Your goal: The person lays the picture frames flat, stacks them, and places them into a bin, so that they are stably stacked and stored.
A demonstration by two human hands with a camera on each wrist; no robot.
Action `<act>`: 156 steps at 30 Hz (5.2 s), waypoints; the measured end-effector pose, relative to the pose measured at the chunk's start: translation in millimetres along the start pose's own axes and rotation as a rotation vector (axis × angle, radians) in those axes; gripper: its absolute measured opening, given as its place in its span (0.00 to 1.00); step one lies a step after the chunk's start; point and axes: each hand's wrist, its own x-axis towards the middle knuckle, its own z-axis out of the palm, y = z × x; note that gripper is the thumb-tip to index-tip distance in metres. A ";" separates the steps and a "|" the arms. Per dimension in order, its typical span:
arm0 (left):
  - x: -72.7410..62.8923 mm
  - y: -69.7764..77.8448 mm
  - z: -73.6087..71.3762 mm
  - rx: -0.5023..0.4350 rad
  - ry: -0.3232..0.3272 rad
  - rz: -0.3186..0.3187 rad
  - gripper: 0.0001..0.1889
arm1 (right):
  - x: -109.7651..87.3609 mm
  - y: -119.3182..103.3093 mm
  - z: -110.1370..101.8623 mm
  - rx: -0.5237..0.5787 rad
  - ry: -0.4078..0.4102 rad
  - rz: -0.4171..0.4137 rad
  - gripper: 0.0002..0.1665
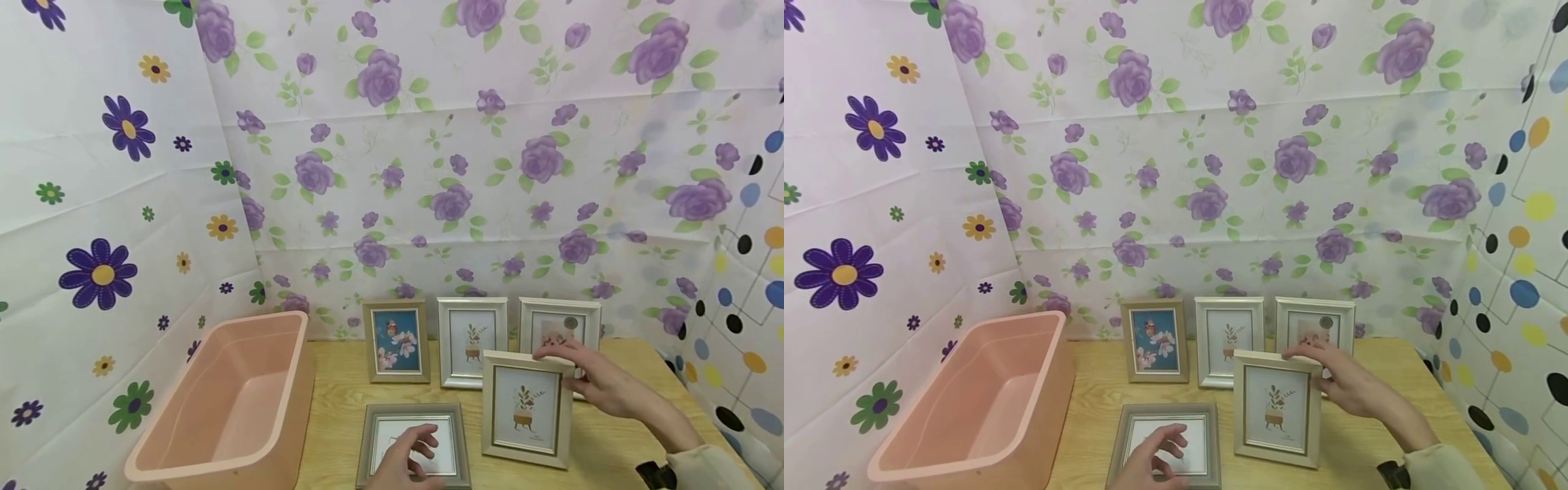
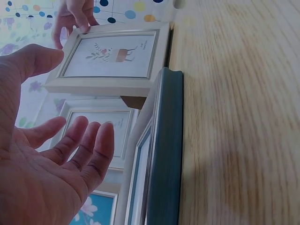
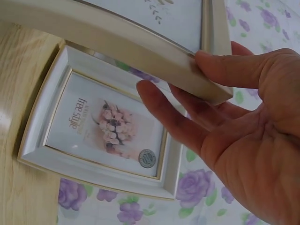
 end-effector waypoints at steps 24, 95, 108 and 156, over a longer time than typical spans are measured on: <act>-2.8 -20.3 0.0 0.054 0.006 0.046 0.40 | -7.6 -23.7 6.5 0.006 0.153 0.186 0.33; -22.0 36.0 -10.0 -0.350 0.260 0.032 0.54 | -13.8 -109.2 150.8 1.187 0.714 1.035 0.41; -33.7 21.3 -12.9 0.267 0.394 0.177 0.63 | -7.1 -118.7 164.9 1.130 0.665 1.016 0.39; -43.8 9.0 -67.3 0.474 0.252 -0.333 0.69 | 16.1 -99.3 228.5 0.377 0.184 0.649 0.50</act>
